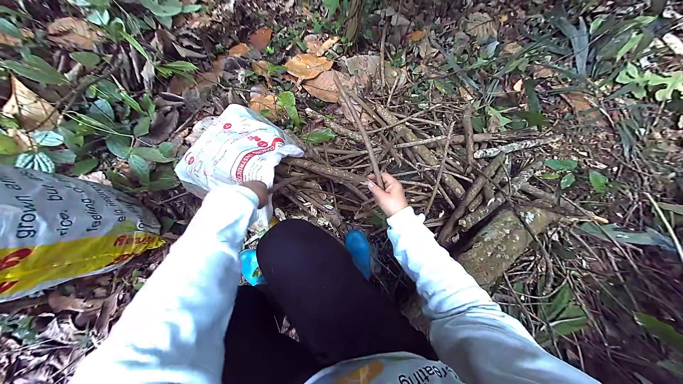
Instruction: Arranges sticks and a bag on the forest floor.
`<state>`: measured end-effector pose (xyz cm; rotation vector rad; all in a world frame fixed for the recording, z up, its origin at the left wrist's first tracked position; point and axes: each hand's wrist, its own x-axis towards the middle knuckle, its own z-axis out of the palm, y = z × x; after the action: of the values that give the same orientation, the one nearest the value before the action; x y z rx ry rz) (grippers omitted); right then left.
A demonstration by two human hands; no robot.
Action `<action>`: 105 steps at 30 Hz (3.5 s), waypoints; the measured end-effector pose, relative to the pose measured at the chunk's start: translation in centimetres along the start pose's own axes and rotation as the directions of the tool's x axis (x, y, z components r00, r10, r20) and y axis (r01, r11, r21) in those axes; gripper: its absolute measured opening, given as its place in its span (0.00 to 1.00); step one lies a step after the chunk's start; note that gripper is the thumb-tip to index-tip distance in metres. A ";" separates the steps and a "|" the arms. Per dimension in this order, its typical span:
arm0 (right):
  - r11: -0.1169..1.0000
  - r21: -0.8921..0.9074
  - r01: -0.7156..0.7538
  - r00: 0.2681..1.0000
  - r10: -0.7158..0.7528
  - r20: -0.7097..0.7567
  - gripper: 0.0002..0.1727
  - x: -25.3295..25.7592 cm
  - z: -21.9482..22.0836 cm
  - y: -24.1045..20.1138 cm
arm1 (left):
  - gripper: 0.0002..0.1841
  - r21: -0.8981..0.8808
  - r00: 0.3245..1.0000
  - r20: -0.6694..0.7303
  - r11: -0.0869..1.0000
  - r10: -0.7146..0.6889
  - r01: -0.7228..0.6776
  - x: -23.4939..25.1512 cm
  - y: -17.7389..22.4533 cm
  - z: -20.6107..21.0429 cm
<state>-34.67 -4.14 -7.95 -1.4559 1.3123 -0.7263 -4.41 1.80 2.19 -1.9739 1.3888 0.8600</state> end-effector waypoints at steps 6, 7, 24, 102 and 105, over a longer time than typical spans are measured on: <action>0.989 0.134 -0.069 0.929 0.113 -0.353 0.20 6.1 -2.8 3.7 | 0.05 0.122 0.938 -0.262 0.972 0.227 -0.201 -13.5 -11.0 -6.6; 0.981 0.137 -0.134 0.929 0.172 -0.327 0.22 7.5 -2.9 4.8 | 0.05 0.050 0.913 -0.303 0.961 0.274 -0.272 -15.7 -13.1 -7.1; 0.887 0.206 -0.413 0.823 0.267 0.501 0.38 12.3 4.8 15.0 | 0.16 -0.866 0.964 -0.255 0.426 0.072 -0.261 -10.1 -8.0 6.1; 0.923 -0.382 -0.047 0.796 0.266 0.544 0.29 5.4 24.8 -11.0 | 0.16 -0.747 0.768 -0.608 0.469 -0.199 -0.471 3.8 -3.3 7.7; 0.837 -0.404 0.369 0.647 0.080 0.758 0.25 6.2 23.3 -9.5 | 0.15 -0.764 0.779 -0.594 0.444 -0.202 -0.467 3.9 -2.8 7.8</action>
<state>-8.81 -4.46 -7.60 -2.0295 0.7238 0.2307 -2.19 6.24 -5.51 -3.2600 1.6336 1.2808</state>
